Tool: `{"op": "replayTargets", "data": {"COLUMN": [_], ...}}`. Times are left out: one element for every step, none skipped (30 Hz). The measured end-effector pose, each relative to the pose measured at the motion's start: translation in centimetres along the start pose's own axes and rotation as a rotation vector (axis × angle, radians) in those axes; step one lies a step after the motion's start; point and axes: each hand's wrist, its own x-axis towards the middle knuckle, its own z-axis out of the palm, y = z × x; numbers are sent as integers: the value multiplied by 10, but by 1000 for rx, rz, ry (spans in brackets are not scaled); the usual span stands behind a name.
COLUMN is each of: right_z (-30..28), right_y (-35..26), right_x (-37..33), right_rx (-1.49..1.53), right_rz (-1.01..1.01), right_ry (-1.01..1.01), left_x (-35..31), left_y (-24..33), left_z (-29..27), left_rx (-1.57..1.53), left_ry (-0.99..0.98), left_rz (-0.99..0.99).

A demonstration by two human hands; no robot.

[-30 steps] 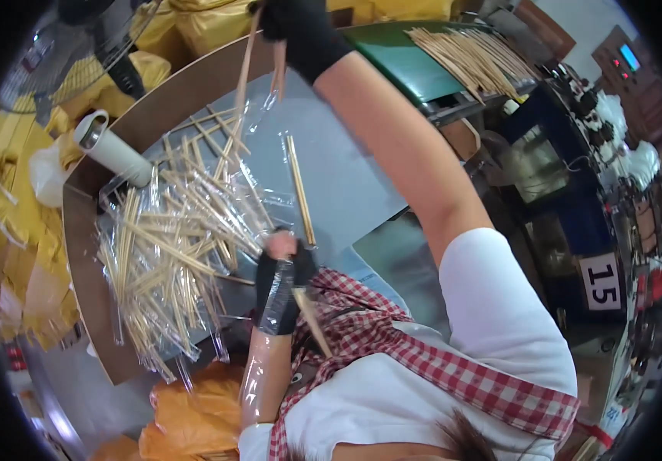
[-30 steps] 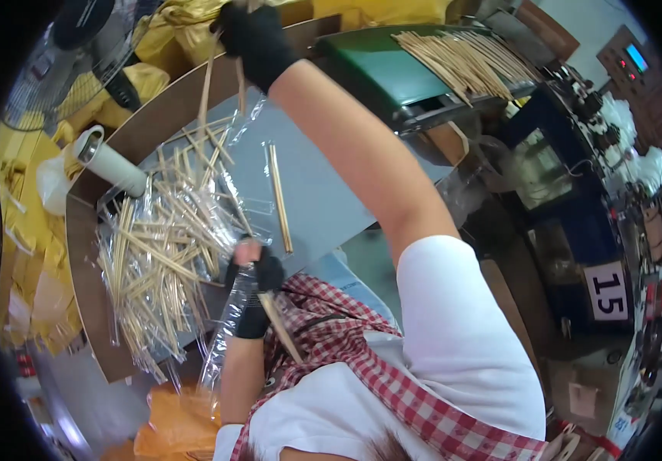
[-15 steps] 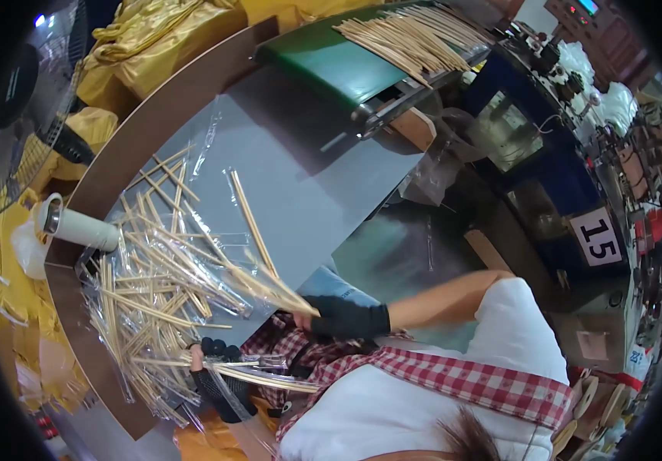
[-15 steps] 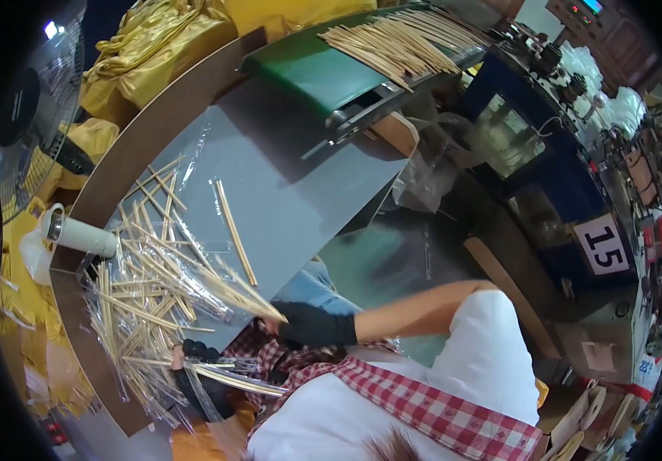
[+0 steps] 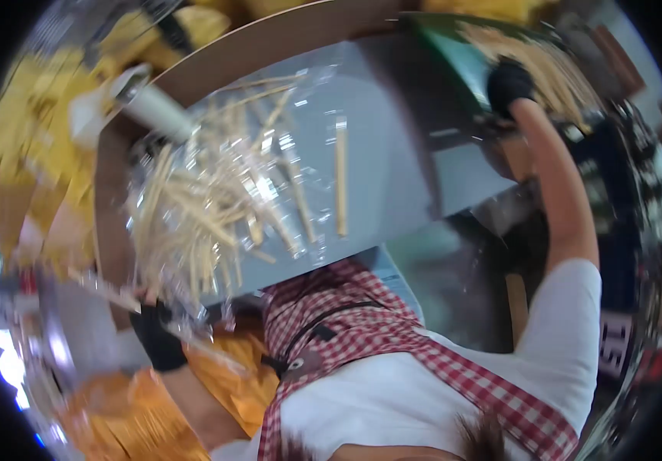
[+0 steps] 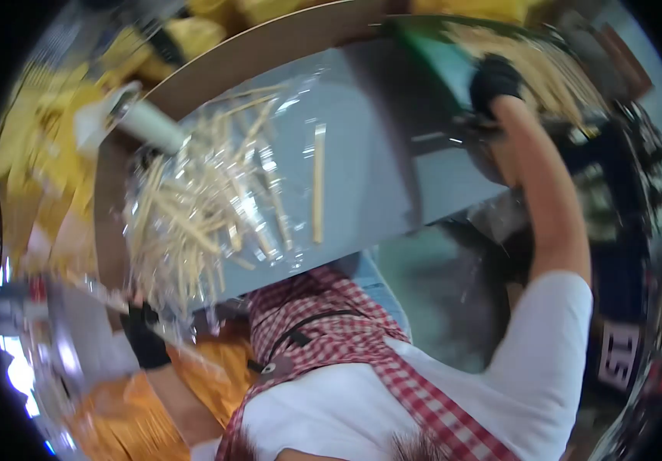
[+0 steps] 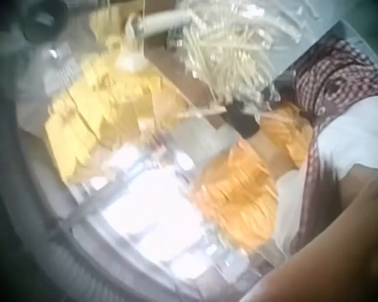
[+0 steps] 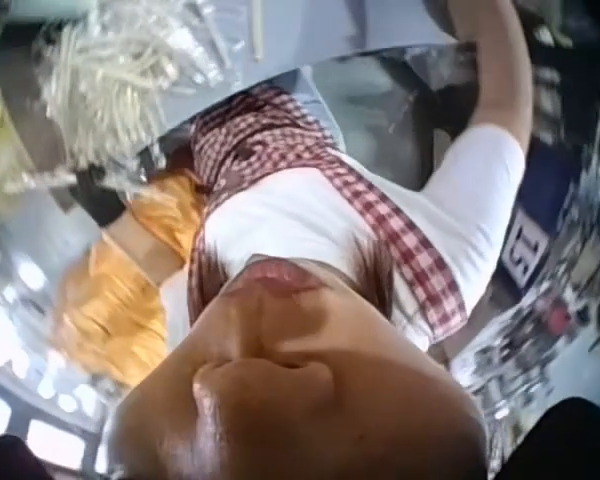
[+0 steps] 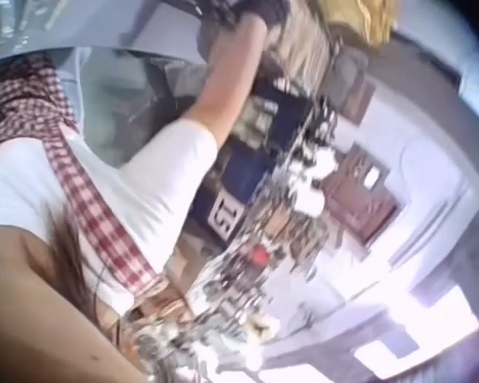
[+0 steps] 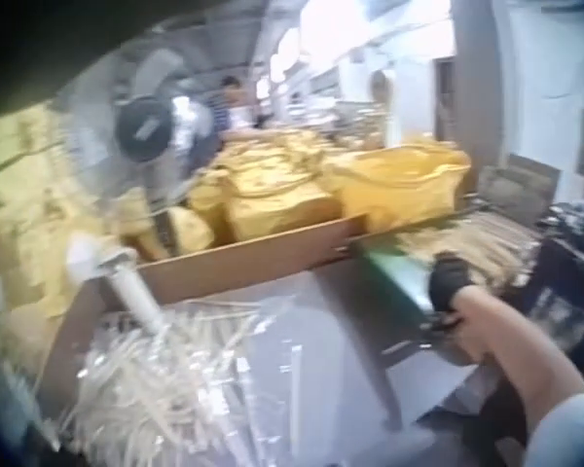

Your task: Sorting, bundling, and placing wooden sticks onto a production conveyor belt.

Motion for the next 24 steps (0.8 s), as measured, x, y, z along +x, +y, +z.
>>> {"op": "replayTargets", "data": {"right_z": [1,-9,-26,-1,-23,-35,-38,-39,-36,-37,-35,-46,-46,-53,-51,-47,-49,-51,-54,-57,-56,-55,-54,-49], "right_y": [3,-1,-22,7,-18,-33,-50,-65,-83,-103,-130,-148,-198,-238,-260,-280,-299,-320,-336,-352,-365,-376,-386,-397], "right_x": [2,4,0,18,17,11,13,16,18,16,12,8,7,7,12,18,23,28,33,38,41,46,49,48], "right_rx": [-176,-45,-598,-63,-48,-107,-85,-72,-73,125,329,507,541,539,532,530,510,498,495,551,608,611,604,597], "right_rz": [-42,-1,-109,107,103,9,-90,-181,-190,-359,-525,-675,-681,-667,-679,-695,-634,-584,-587,-504,-423,-432,-301,-169], "right_ry": [-76,-56,-220,-66,-137,38,108,175,181,242,298,358,165,-28,-58,-90,-131,-169,-161,-180,-203,-203,-126,-58], "left_x": [9,18,30,50,65,81,97,111,122,130,136,149,148,155,159,163,164,165,167,170,172,174,176,174], "left_y": [8,11,5,-4,-13,-20,-22,-24,-20,-12,-7,-16,-19,-26,-29,-31,-33,-34,-39,-49,-54,-58,-62,-66], "left_z": [-3,-8,-28,-47,-64,-77,-91,-101,-91,-70,-57,-52,-69,-75,-70,-65,-61,-61,-64,-66,-66,-66,-66,-68], "left_rx": [51,98,167,214,359,492,667,837,835,996,1162,1125,1158,1160,1126,1112,1076,1045,1039,982,929,930,926,927], "left_ry": [82,158,147,107,101,82,67,36,46,43,39,24,4,-36,-46,-58,-50,-32,-25,-79,-133,-125,-120,-120], "left_rz": [24,44,107,168,211,255,395,529,524,487,451,471,400,340,250,262,171,75,77,81,81,76,70,60]}}
